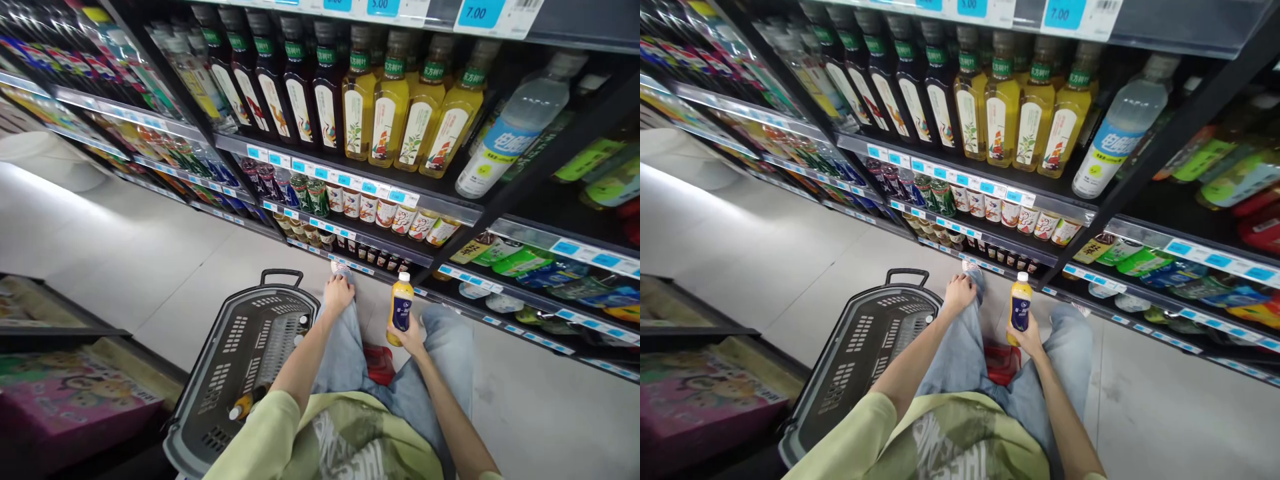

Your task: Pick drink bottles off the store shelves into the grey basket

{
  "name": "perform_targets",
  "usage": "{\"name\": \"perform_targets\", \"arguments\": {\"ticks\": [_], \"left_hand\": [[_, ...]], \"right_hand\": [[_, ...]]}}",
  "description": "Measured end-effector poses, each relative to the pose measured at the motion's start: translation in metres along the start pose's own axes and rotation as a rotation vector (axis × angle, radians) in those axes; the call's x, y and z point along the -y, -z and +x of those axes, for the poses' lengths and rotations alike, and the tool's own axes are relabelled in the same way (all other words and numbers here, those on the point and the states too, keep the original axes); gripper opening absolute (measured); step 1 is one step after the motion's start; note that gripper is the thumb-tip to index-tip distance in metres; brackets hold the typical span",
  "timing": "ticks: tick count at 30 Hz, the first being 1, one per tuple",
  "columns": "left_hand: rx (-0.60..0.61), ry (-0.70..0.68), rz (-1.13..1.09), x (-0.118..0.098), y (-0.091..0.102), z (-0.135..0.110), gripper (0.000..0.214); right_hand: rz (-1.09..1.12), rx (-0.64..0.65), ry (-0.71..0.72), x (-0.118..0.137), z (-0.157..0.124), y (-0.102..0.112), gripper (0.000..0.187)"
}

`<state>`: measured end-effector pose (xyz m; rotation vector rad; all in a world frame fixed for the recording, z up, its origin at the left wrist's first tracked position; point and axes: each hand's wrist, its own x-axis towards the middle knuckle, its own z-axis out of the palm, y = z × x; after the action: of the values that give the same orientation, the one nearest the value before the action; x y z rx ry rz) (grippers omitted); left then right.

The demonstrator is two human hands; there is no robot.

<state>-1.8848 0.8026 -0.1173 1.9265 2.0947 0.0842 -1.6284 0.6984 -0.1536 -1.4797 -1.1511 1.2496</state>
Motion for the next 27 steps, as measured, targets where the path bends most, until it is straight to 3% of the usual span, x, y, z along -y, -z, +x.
{"name": "perform_targets", "arguments": {"ticks": [4,7,16,21,27], "left_hand": [[0.01,0.006,0.0,-0.002,0.003,0.0,0.037],[0.019,0.011,0.002,-0.003,0.005,-0.001,0.038],[0.018,0.008,0.013,-0.003,0.003,0.001,0.039],[-0.001,-0.008,0.016,-0.002,0.0,0.002,0.038],[-0.012,-0.006,0.015,-0.001,0.0,0.001,0.037]], "right_hand": [[0.393,0.189,-0.188,0.008,-0.01,-0.003,0.061],[0.497,0.229,-0.246,0.01,-0.016,-0.006,0.061],[0.551,0.198,-0.328,0.01,-0.006,-0.003,0.064],[0.525,0.064,-0.386,0.01,-0.005,0.001,0.062],[0.627,0.079,-0.339,0.014,-0.001,-0.001,0.061]]}}
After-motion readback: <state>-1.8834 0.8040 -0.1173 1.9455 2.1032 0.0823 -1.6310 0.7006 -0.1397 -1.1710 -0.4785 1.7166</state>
